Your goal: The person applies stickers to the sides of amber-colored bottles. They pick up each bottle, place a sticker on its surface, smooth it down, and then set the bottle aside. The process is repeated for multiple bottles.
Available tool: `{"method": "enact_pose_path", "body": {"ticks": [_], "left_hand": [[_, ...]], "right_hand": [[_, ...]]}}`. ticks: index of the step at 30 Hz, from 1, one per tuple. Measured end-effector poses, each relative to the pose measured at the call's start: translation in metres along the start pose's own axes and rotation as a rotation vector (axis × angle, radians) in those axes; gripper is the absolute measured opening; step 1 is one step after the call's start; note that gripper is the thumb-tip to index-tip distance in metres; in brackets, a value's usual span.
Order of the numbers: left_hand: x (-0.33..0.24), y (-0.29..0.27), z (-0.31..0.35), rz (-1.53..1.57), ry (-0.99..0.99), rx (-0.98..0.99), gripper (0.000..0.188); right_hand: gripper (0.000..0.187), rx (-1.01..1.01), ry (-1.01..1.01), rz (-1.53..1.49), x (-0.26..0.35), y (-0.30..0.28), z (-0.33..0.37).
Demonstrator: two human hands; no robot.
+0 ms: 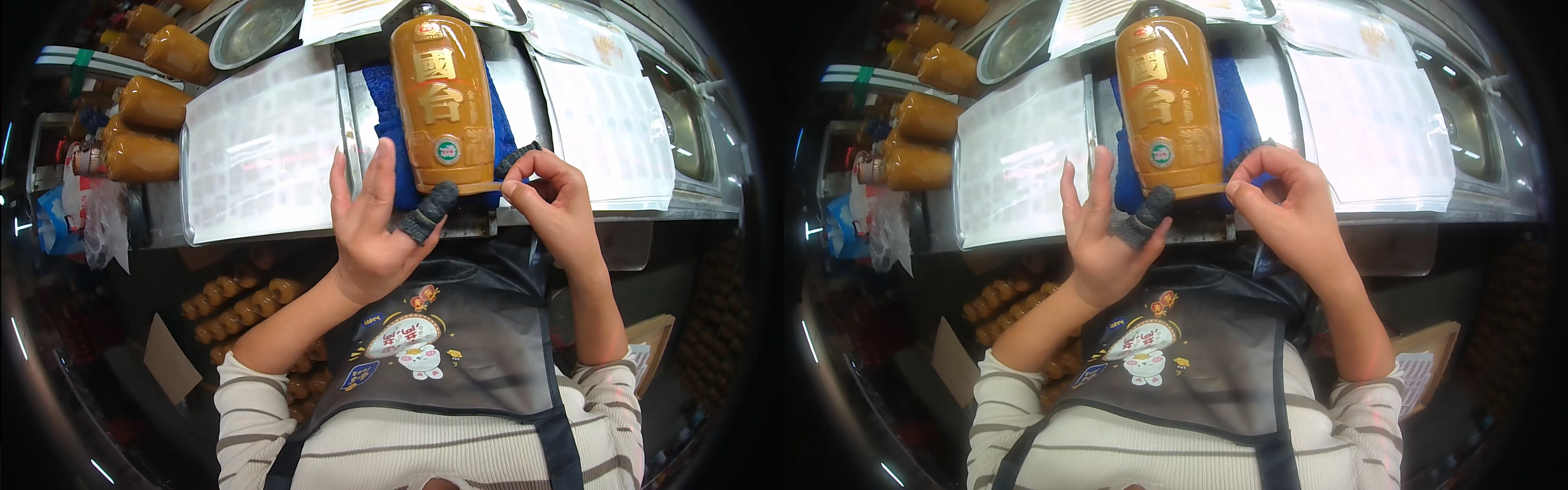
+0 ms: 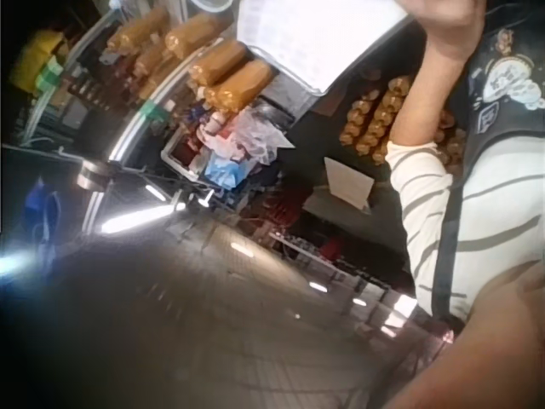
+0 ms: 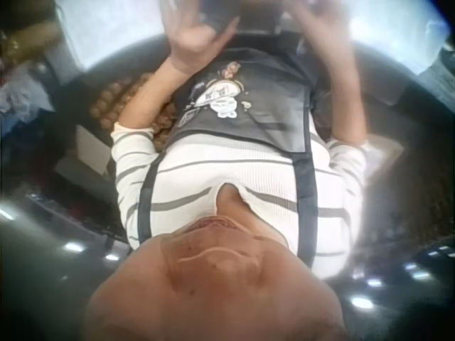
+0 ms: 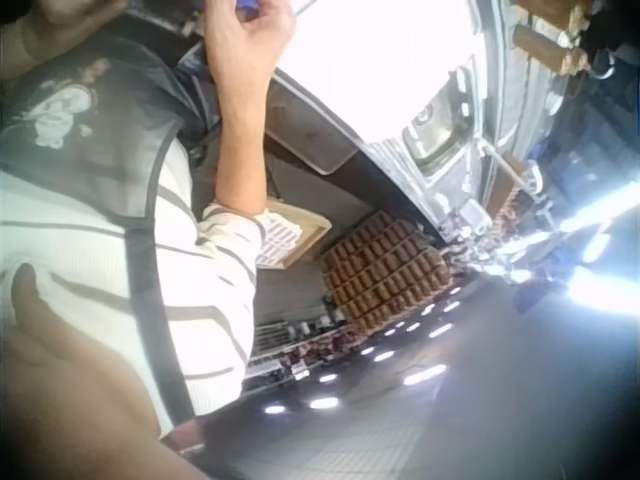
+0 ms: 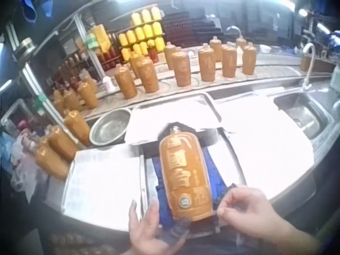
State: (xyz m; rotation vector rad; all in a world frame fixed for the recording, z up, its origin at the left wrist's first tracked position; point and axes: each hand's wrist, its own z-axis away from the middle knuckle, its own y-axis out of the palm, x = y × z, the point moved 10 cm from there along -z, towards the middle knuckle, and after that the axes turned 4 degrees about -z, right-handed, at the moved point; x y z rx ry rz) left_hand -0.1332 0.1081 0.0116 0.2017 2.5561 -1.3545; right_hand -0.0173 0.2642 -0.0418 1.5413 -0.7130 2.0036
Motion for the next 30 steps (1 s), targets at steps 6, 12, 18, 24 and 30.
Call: {"method": "enact_pose_path", "body": {"ticks": [6, 12, 18, 24, 30], "left_hand": [[-0.025, 0.010, -0.033, -0.120, 0.095, -0.001, 0.046], [0.009, 0.008, -0.026, 0.061, -0.062, -0.078, 0.068], [0.024, 0.005, 0.017, 0.124, -0.157, 0.002, 0.048], [0.013, 0.006, 0.017, 0.050, -0.115, -0.014, 0.035], [-0.007, 0.004, -0.007, -0.043, 0.001, -0.017, 0.039]], "right_hand": [[0.007, 0.022, 0.029, 0.021, -0.007, 0.004, -0.001], [0.009, 0.047, 0.003, 0.022, -0.001, 0.008, -0.001], [0.009, 0.053, -0.001, -0.015, 0.006, 0.004, 0.004], [0.008, 0.043, -0.015, -0.050, 0.008, -0.004, 0.006], [0.008, 0.029, -0.007, 0.005, 0.001, -0.004, -0.001]]}}
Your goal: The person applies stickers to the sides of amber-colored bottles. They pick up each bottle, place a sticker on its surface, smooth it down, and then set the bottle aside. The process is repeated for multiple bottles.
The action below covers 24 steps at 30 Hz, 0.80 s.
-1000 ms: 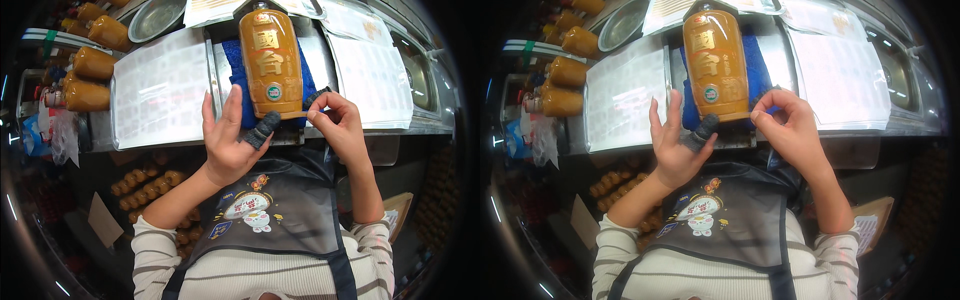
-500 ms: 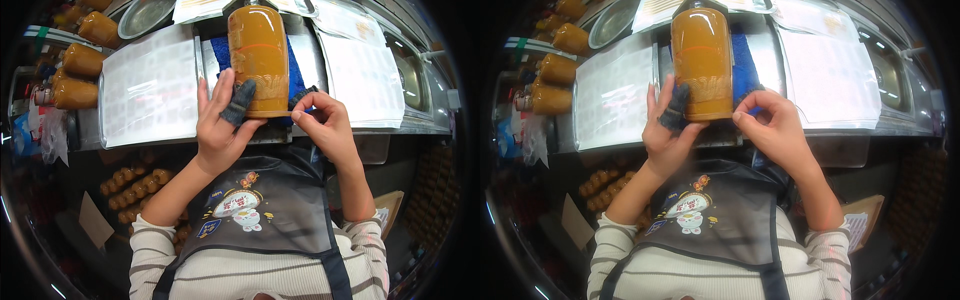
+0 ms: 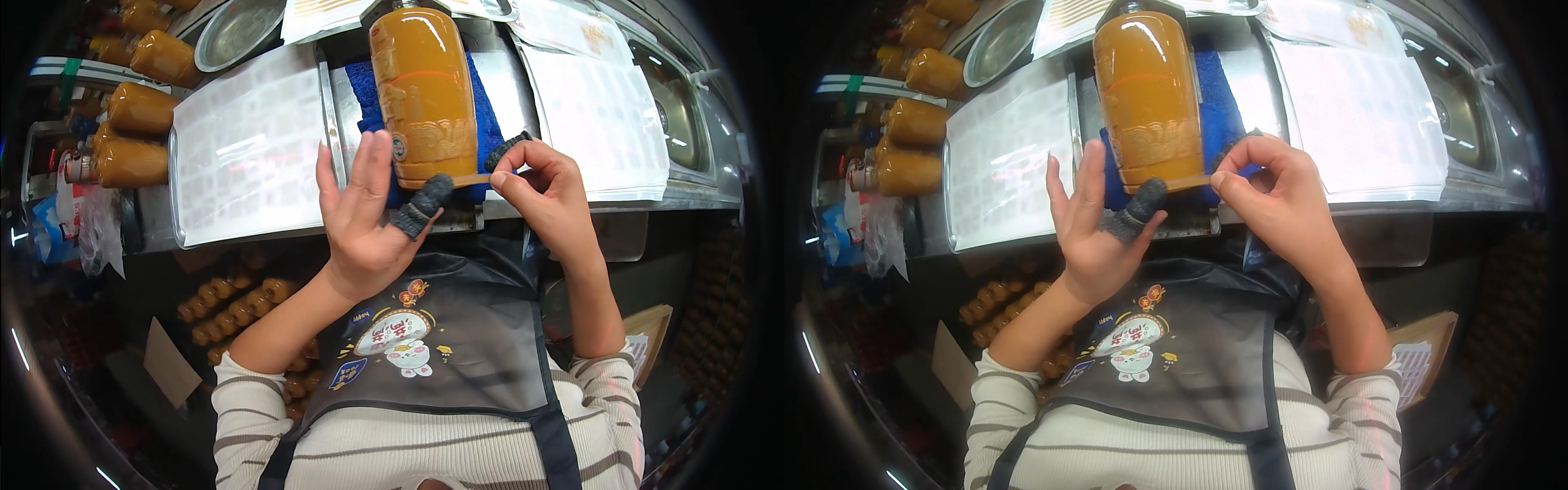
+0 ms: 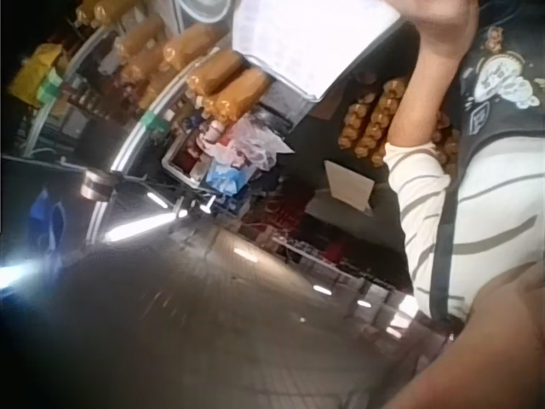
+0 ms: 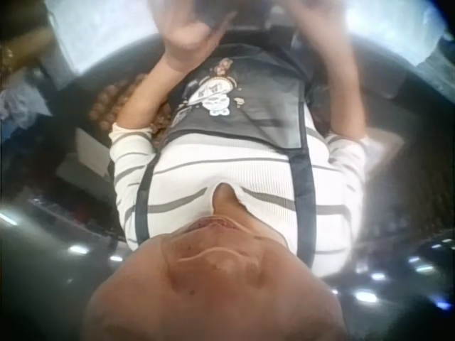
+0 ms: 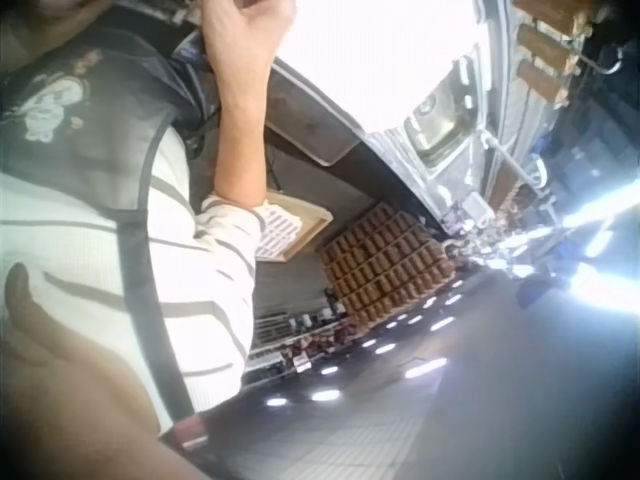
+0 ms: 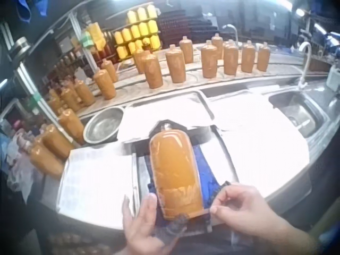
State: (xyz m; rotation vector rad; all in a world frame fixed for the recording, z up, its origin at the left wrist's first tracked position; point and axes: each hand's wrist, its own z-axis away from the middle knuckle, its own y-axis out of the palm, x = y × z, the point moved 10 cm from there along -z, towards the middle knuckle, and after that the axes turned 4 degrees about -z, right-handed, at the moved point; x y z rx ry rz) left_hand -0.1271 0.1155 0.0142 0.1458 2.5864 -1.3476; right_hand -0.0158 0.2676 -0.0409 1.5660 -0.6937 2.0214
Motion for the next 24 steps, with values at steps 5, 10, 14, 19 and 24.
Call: {"method": "enact_pose_path", "body": {"ticks": [5, 10, 14, 19, 24], "left_hand": [[-0.019, 0.005, -0.030, -0.067, 0.106, 0.032, 0.035], [0.006, 0.006, -0.025, -0.013, -0.024, -0.035, 0.059], [0.028, 0.007, -0.005, 0.207, -0.176, -0.033, 0.060], [0.027, 0.005, 0.033, 0.153, -0.207, 0.034, 0.050], [0.021, 0.008, 0.033, 0.146, -0.152, 0.013, 0.039]], "right_hand": [[0.008, 0.023, 0.065, -0.037, -0.009, 0.007, 0.000], [0.008, 0.049, 0.034, -0.021, -0.006, 0.015, -0.001], [0.008, 0.061, 0.056, -0.048, -0.001, 0.015, 0.002], [0.008, 0.016, -0.034, -0.025, 0.010, 0.009, 0.005], [0.008, 0.023, 0.011, -0.078, 0.003, 0.007, 0.003]]}}
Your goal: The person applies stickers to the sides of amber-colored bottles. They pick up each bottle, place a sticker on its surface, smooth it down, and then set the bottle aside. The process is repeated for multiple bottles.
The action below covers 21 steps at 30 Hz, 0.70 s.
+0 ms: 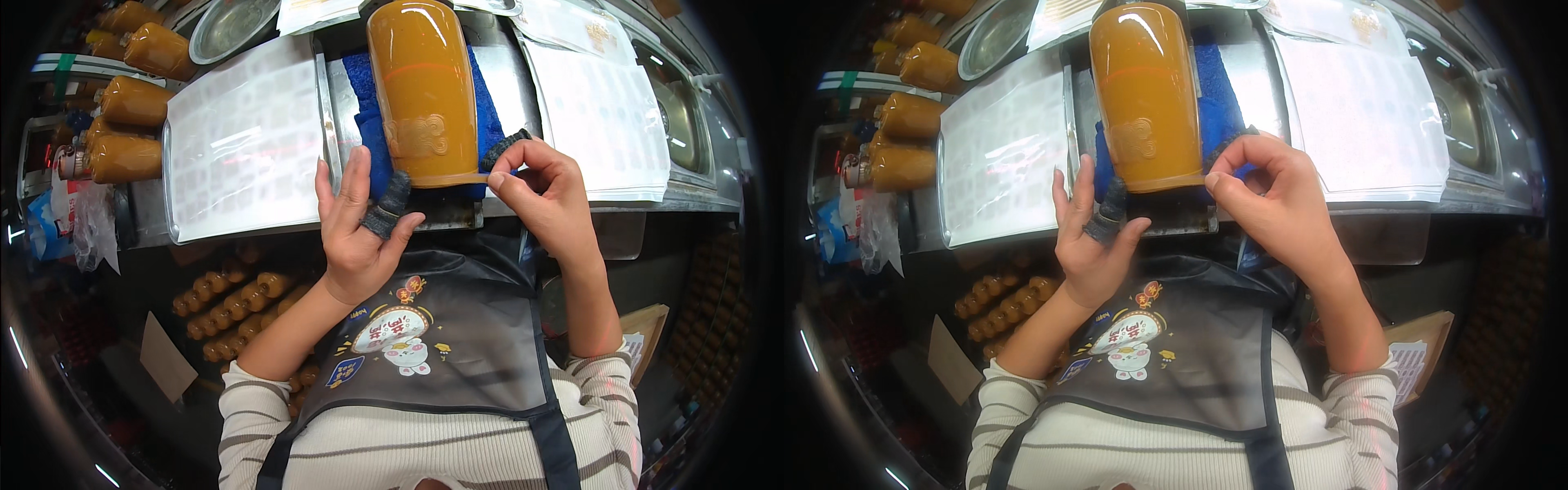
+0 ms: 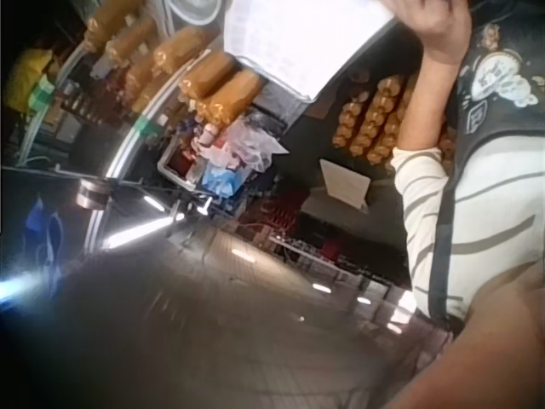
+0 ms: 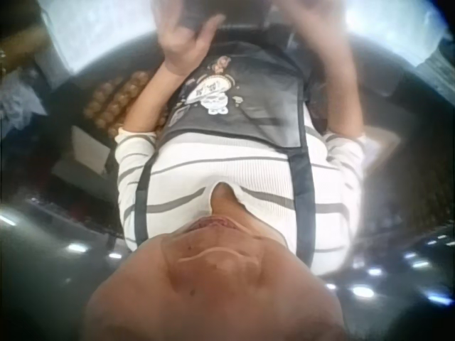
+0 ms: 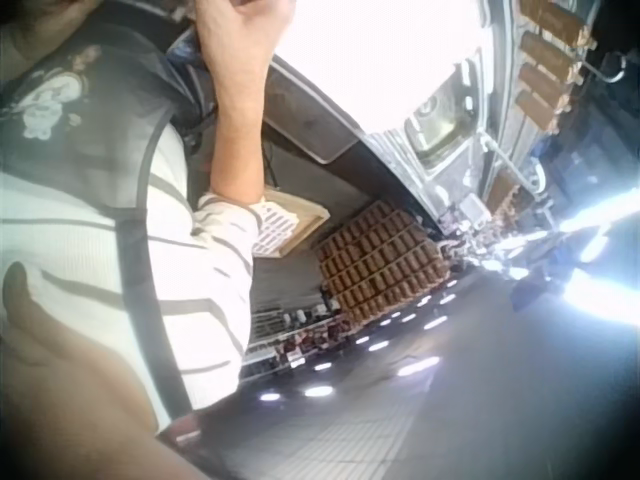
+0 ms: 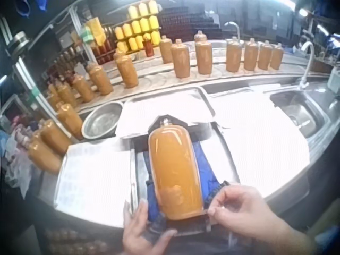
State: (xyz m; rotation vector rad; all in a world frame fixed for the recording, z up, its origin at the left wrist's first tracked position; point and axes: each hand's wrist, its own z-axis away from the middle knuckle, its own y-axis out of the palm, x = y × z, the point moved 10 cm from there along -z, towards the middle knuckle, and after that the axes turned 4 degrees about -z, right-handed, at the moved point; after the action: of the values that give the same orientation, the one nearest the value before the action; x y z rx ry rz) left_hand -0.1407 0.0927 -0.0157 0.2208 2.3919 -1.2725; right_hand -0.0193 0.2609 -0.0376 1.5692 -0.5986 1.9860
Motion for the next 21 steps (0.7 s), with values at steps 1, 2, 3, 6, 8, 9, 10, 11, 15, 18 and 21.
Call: {"method": "enact_pose_path", "body": {"ticks": [1, 2, 3, 6, 8, 9, 10, 11, 15, 18, 21], "left_hand": [[-0.003, 0.000, -0.003, -0.020, 0.013, 0.008, 0.037], [-0.006, -0.001, -0.005, -0.041, 0.025, 0.016, 0.036], [-0.009, -0.003, -0.010, -0.043, 0.035, 0.012, 0.035], [-0.019, -0.006, -0.022, -0.070, 0.082, 0.001, 0.035], [-0.023, -0.006, -0.025, -0.116, 0.137, -0.009, 0.041], [-0.027, -0.007, -0.028, -0.136, 0.155, -0.019, 0.041], [-0.032, -0.007, -0.032, -0.157, 0.171, -0.029, 0.040], [-0.036, -0.008, -0.035, -0.179, 0.188, -0.039, 0.040], [-0.054, 0.003, -0.054, -0.207, 0.210, 0.048, 0.036], [-0.034, -0.001, -0.057, -0.155, 0.092, -0.041, 0.051], [-0.007, -0.003, -0.048, -0.018, -0.003, -0.086, 0.060]], "right_hand": [[0.008, -0.003, -0.004, -0.004, 0.000, -0.001, 0.000], [0.009, -0.008, -0.001, 0.015, -0.001, -0.002, -0.001], [0.009, -0.011, 0.002, 0.035, -0.002, -0.003, -0.001], [0.009, -0.021, 0.002, 0.051, -0.004, -0.003, -0.002], [0.009, -0.022, 0.003, 0.060, -0.004, -0.003, -0.003], [0.009, -0.018, 0.006, 0.072, -0.004, -0.002, -0.004], [0.008, -0.014, 0.008, 0.084, -0.003, -0.001, -0.005], [0.009, -0.008, 0.016, 0.071, -0.004, 0.001, -0.006], [0.010, -0.016, 0.040, 0.035, -0.014, 0.002, -0.007], [0.009, 0.017, 0.045, 0.061, -0.011, 0.007, -0.006], [0.009, 0.024, 0.021, 0.070, -0.008, 0.012, -0.005]]}}
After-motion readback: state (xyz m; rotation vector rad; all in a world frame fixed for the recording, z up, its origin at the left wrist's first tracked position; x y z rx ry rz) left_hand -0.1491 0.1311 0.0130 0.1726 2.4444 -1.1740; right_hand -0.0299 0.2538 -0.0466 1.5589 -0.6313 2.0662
